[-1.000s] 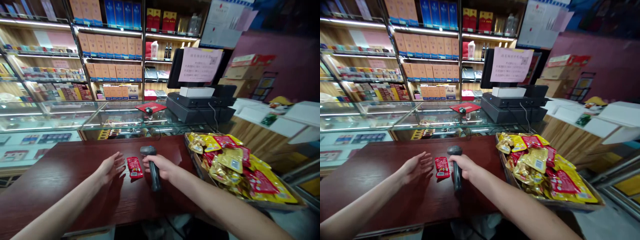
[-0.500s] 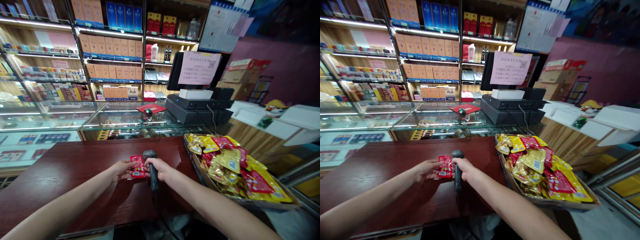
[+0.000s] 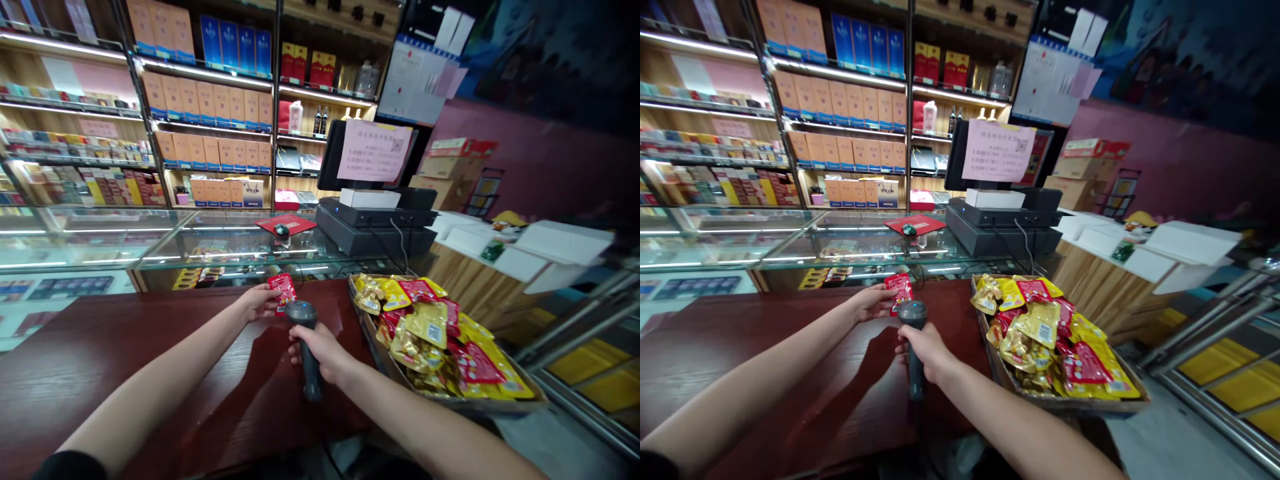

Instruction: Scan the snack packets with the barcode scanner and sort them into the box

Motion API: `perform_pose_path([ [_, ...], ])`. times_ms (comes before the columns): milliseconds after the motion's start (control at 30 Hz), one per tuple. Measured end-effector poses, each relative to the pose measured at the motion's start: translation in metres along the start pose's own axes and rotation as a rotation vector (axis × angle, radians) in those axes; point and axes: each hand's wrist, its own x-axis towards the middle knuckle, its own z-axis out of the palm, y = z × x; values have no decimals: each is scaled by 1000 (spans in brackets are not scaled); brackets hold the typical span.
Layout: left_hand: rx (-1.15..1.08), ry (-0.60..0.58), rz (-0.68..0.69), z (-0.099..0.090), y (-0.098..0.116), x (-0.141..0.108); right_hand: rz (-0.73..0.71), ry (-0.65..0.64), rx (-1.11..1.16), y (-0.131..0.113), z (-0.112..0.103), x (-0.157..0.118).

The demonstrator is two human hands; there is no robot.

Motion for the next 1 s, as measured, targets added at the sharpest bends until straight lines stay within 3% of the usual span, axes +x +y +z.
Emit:
perform_pose_path([
  [200, 22, -9, -13, 11, 9, 4, -106, 63, -108, 1, -3, -8],
  [600, 45, -37, -8, 13, 6, 7, -109, 43, -78, 1, -3, -6],
  [733, 58, -64, -40, 17, 6, 1, -226, 165, -54, -6, -12, -8],
  [833, 74, -135, -69, 27, 6, -5, -291, 221, -12, -20, -23, -12],
  [1000, 110, -287, -88, 60, 9, -17, -244, 211, 102, -49, -49, -25],
])
